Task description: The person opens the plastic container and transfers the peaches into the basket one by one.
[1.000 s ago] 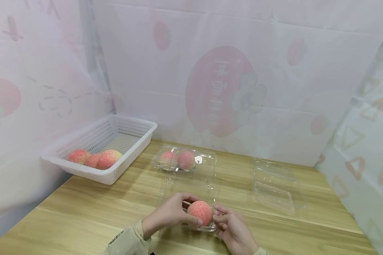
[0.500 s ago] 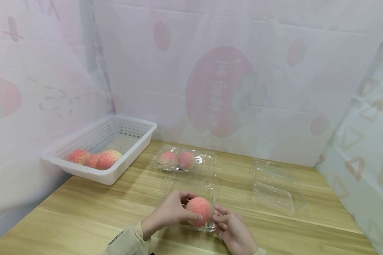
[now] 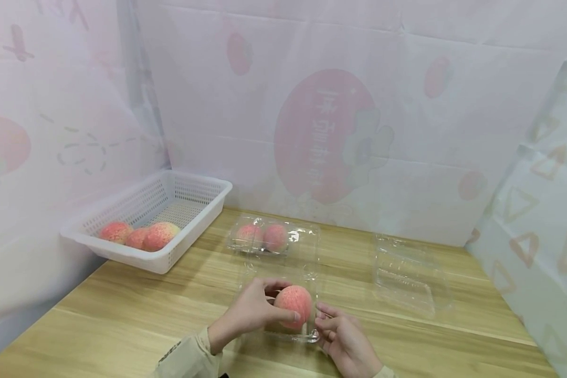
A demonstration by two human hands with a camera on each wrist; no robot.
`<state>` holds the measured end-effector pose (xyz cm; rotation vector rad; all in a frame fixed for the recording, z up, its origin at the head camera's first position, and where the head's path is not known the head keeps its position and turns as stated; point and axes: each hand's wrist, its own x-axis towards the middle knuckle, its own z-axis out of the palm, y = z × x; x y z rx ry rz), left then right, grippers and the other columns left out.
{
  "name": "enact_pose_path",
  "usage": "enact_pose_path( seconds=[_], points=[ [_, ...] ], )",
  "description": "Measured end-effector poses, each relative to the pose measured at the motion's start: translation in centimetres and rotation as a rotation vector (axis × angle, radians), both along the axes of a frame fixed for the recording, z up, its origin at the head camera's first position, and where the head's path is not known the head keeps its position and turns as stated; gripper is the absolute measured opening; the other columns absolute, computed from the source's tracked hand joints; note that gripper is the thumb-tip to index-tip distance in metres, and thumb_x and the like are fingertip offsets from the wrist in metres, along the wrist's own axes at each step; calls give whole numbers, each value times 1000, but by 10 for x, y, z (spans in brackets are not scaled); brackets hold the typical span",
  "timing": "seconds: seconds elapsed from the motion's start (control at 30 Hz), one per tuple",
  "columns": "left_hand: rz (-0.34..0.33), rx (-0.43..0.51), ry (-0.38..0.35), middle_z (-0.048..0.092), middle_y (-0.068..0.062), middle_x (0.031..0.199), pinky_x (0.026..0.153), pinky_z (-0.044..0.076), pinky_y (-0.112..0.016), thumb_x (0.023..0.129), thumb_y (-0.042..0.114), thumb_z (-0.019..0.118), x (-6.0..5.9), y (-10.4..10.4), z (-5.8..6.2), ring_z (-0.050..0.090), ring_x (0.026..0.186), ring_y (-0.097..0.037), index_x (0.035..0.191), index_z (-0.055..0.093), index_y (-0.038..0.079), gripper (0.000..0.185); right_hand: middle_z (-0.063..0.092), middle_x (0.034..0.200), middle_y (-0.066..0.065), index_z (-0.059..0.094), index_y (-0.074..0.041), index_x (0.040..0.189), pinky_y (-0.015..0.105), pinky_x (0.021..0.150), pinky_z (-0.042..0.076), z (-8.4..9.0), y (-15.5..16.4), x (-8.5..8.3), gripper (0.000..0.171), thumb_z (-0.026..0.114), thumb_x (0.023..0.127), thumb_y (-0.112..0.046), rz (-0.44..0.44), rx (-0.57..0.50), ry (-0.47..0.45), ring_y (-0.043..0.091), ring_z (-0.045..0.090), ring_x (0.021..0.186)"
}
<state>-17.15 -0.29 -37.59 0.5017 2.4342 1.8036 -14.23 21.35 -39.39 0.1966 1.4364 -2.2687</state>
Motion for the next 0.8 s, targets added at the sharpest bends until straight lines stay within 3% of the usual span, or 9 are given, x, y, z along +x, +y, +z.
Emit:
enact_pose_path(
  seconds=[0.47,0.8],
  points=[
    [23,63,8,72,1,96,70,57,-27,66,15,92,-2,-1,0,67,83,-14,112,71,7,50,58,99,6,33,8,141,31,86,44,0,0,0,49,51,96,5,-17,-5,3,17,54,91],
    [45,104,0,72,-3,100,72,57,-29,68,16,92,-3,-3,1,68,86,-16,113,70,4,51,58,102,6,32,8,141,32,89,44,0,0,1,50,52,95,5,-30,5,2,18,53,93]
  ],
)
